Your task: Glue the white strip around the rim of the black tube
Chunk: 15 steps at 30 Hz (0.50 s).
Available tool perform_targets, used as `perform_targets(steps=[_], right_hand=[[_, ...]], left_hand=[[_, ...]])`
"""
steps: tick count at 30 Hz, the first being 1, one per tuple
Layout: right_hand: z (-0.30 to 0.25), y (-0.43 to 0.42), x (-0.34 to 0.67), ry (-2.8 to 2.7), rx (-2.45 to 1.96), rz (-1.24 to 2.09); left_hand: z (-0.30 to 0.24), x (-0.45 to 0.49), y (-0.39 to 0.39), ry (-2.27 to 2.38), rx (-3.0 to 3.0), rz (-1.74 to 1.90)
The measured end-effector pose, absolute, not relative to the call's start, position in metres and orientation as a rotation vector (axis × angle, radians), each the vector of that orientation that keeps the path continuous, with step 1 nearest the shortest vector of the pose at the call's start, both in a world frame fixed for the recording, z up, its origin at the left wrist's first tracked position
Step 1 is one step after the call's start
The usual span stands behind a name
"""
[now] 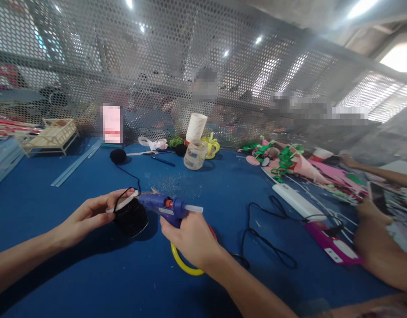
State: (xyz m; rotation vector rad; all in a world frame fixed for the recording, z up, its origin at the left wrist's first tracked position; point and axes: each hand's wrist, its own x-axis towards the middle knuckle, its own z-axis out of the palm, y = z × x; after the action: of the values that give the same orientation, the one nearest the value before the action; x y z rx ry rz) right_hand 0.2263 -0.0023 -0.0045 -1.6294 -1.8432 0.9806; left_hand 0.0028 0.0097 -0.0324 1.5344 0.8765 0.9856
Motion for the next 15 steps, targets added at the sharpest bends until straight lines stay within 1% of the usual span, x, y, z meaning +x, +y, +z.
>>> perform_targets(steps=[10,13,15], right_hand=[[-0.0089,-0.0053,0.2274,-1.844,-1.693,0.951],[-0.012,-0.0089,0.2249,-1.852,-1.714,0.877],[-0.0145,-0.011,0.2227,-1.881,-1.652,0.815]], left_hand=[[-0.0323,0.0036,0.0114,0.869,1.56,0.968],[-0.0323,0.0042,0.011,0.869,1.559,0.974],[-0.0323,0.0044,0.0104,0.875,1.564,0.977]])
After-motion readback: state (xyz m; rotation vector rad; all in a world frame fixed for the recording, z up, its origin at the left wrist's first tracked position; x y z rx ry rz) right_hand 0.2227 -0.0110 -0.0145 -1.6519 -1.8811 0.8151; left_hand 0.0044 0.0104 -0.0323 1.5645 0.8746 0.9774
